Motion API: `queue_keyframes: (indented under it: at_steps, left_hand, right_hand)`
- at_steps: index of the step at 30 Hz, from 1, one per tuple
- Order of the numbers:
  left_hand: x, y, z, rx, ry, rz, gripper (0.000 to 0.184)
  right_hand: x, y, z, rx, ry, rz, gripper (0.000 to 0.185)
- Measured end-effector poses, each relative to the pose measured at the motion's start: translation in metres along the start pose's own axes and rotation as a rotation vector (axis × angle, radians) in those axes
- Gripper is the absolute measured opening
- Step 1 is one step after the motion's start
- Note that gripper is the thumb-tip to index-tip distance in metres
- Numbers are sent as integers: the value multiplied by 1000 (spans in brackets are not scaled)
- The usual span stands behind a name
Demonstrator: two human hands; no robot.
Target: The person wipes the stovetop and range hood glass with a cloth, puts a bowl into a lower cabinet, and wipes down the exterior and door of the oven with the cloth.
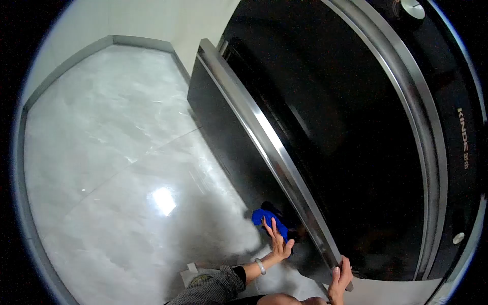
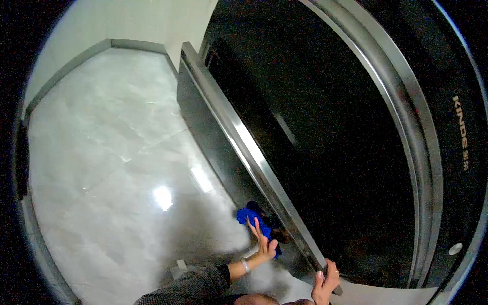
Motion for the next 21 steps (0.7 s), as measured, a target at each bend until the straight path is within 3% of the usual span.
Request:
queue_keyframes:
  at_steps: [3,8,9,11,13,14,16,17,19,21]
  left_hand:
    - [-29,-8,7,-87,153,-14,84]
    - [-214,-53,82,-39,461,193,71]
    - [-220,-47,84,13,461,221,77]
    - [-197,-32,102,-208,656,170,80]
    - [-143,-13,95,-175,482,16,101]
    - [-102,6,70,-142,490,-47,109]
    - [-15,38,42,-355,668,-281,101]
    - [19,50,31,-361,698,-509,96]
    - [60,69,9,-258,635,-893,85]
    - [54,78,-6,-189,467,-1121,75]
  right_hand:
    - [-1,-2,-3,-48,98,-63,51]
    - [-4,-3,-5,-104,-27,-18,48]
    - [-5,-2,-4,-112,-18,-13,48]
    - [-5,-2,-3,-133,-42,-11,49]
    - [-3,-3,-1,-131,-22,-24,50]
    - [-5,-2,-2,-150,-16,-19,52]
    - [-5,-1,1,-162,-6,-15,54]
    - [-4,0,4,-166,-5,-34,56]
    - [-9,-1,15,-201,-40,-49,59]
    - [-17,-5,25,-294,-30,-122,61]
Point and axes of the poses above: each hand's wrist, its own x-axis away from the middle knuckle, its own y-axis out of the palm, z = x × y, the point moved 4 cm from there along -x, towards the middle knuckle, and after that the axes turned 2 degrees about -z, right-handed, at the moved point
